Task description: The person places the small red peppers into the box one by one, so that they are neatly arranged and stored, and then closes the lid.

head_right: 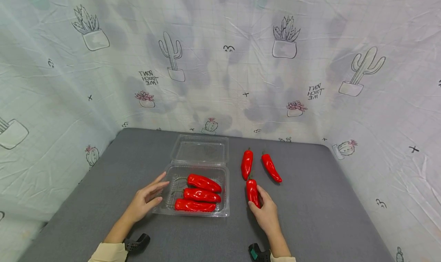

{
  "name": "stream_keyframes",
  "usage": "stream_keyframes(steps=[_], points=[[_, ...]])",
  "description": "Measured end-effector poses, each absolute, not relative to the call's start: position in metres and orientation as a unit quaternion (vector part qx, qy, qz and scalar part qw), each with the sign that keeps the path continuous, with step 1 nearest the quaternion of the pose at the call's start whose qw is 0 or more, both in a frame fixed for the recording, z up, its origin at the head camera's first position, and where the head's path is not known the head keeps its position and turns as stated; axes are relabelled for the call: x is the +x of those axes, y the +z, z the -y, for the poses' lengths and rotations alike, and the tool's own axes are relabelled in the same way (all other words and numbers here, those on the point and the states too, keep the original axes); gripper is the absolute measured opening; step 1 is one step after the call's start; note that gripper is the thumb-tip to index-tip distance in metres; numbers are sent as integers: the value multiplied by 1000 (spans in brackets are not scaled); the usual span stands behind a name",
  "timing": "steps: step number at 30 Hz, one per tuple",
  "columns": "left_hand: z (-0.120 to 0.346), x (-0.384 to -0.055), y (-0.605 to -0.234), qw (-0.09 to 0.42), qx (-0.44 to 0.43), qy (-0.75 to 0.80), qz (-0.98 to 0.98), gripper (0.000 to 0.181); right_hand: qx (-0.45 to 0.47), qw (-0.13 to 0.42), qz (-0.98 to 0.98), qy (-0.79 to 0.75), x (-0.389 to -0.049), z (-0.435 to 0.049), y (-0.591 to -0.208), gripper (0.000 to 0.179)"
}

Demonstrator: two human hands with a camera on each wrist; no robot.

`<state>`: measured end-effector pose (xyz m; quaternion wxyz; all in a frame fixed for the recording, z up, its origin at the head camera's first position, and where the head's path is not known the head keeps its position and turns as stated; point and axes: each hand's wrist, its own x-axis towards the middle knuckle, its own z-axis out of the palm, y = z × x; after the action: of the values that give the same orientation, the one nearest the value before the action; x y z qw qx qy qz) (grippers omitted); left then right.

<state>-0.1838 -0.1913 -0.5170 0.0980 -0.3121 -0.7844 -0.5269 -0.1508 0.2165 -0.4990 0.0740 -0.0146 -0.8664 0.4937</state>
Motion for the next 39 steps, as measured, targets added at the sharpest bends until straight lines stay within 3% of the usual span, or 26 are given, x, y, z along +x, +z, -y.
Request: stream_keyframes(steps=[31, 39], points=[[192, -182, -515, 97, -306, -518, 793, 46, 40, 117, 811, 572, -149, -212, -494, 59], [190, -182, -515, 105, -308, -513, 794, 47, 44, 98, 794, 598, -147, -209, -489, 58]])
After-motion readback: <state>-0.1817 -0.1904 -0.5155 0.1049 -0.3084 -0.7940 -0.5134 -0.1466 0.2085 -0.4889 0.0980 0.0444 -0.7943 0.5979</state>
